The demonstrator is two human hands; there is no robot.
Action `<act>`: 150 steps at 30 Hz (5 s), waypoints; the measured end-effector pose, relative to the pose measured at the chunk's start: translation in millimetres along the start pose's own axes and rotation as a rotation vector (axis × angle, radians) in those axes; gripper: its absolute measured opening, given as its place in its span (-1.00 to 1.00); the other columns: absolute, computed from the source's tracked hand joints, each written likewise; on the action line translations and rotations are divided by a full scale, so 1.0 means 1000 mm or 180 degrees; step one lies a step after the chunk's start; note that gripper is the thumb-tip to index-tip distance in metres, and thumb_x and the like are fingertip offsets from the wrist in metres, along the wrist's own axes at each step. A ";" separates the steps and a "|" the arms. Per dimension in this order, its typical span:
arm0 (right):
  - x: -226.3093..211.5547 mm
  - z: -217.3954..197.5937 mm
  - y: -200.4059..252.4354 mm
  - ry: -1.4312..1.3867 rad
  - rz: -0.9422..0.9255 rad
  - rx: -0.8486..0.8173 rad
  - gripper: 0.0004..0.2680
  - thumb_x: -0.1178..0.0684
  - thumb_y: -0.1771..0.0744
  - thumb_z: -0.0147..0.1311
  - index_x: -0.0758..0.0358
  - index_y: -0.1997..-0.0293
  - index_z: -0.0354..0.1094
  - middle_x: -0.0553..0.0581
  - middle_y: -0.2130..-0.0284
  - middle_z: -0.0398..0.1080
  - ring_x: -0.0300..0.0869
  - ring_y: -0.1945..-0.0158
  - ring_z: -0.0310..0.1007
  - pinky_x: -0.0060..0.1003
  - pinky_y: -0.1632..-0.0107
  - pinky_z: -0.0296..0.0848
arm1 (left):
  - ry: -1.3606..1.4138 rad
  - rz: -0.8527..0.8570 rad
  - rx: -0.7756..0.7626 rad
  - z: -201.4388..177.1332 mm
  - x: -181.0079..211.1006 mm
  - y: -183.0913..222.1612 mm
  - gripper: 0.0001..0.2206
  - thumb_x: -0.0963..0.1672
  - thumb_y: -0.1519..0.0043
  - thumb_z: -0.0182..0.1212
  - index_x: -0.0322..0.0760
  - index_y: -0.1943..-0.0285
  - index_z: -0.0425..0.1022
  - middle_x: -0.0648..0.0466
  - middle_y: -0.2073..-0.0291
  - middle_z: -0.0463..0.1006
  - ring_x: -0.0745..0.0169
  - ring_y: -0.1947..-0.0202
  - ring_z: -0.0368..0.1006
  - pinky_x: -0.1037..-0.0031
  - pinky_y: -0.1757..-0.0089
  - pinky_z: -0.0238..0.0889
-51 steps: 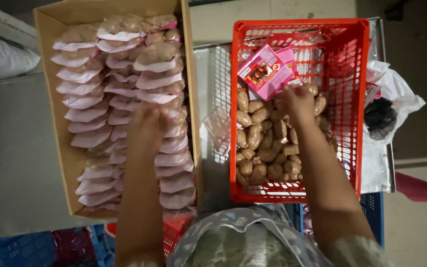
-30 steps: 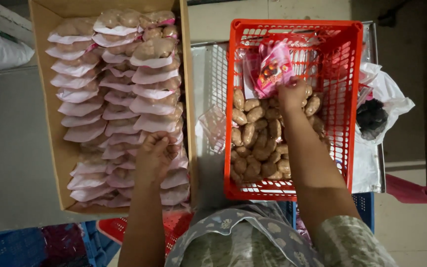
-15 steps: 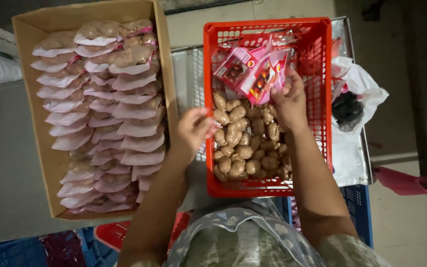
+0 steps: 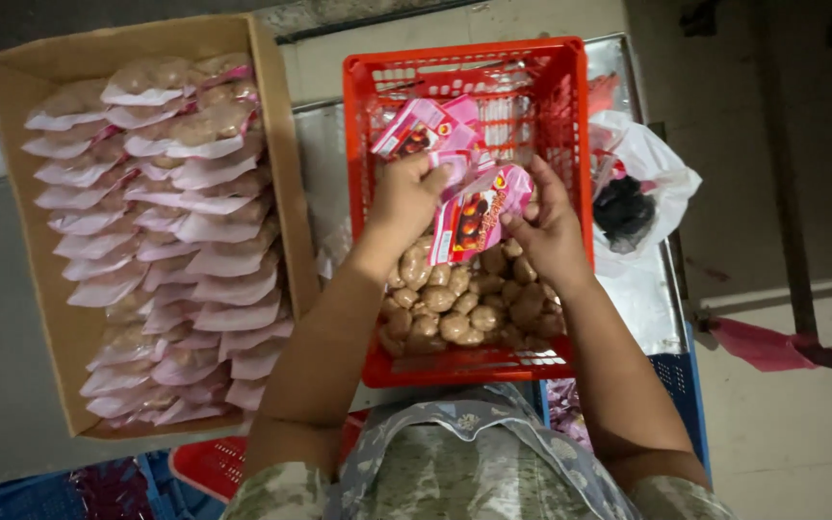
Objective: The person packs pieces of ginger and pink packets into plastic bags by hand, uses scissors to cut a plastic bag roll, and places the filled bags into a cardboard box.
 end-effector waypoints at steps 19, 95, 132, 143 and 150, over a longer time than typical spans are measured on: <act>-0.027 -0.125 0.024 -0.0413 0.0055 0.1068 -0.37 0.38 -0.26 0.30 0.23 -0.49 0.03 0.19 0.25 0.54 -0.04 0.21 0.64 -0.01 0.13 0.74 | -0.0330 -0.0260 0.0563 0.005 -0.006 -0.005 -0.69 0.05 -0.14 0.20 -0.24 0.27 0.36 -0.16 0.36 0.52 -0.19 0.17 0.52 0.10 0.19 0.30; -0.077 -0.051 0.054 0.1771 -0.1179 -0.0105 -0.88 0.23 -0.45 0.02 0.44 0.11 0.50 0.33 0.07 0.55 0.15 -0.07 0.53 -0.04 -0.15 0.41 | -0.2962 -0.0135 -0.1371 0.078 -0.118 0.123 -0.61 -0.04 -0.13 0.17 -0.30 -0.08 0.38 -0.17 0.03 0.50 -0.37 0.04 0.53 0.01 0.10 0.44; -0.106 -0.105 0.048 0.1844 -0.1239 0.0119 -0.82 0.15 -0.49 -0.06 0.37 -0.17 0.43 0.21 0.03 0.49 -0.14 -0.03 0.45 -0.27 -0.09 0.41 | 0.0419 -0.0894 -0.0112 -0.003 0.058 0.072 -0.62 -0.25 -0.13 0.29 -0.13 -0.11 0.37 0.02 -0.07 0.53 0.10 -0.16 0.48 0.28 -0.13 0.45; -0.111 -0.153 0.038 0.1086 -0.1228 0.0480 -0.88 0.17 -0.50 -0.03 0.34 -0.08 0.45 0.21 0.12 0.50 -0.22 0.32 0.34 -0.35 0.32 0.33 | 0.1537 0.0456 0.0774 -0.060 0.131 0.113 -0.49 -0.39 -0.01 0.45 -0.21 -0.09 0.43 -0.02 0.07 0.51 0.14 0.06 0.57 0.39 0.12 0.67; -0.115 -0.209 0.038 -0.0561 -0.0391 0.1188 -0.87 0.11 -0.33 0.22 0.08 0.34 0.29 -0.02 0.60 0.27 -0.33 0.68 0.14 -0.42 0.66 0.10 | 0.1512 0.0933 0.0611 -0.068 0.130 0.124 -0.36 -0.46 0.02 0.36 -0.13 -0.18 0.36 -0.04 -0.09 0.46 -0.09 -0.06 0.60 0.28 0.05 0.62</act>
Point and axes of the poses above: each hand's wrist, its own y-axis away from the middle knuckle, its own z-axis out of the palm, x = y × z, the point moved 8 cm from there along -y, towards the middle knuckle
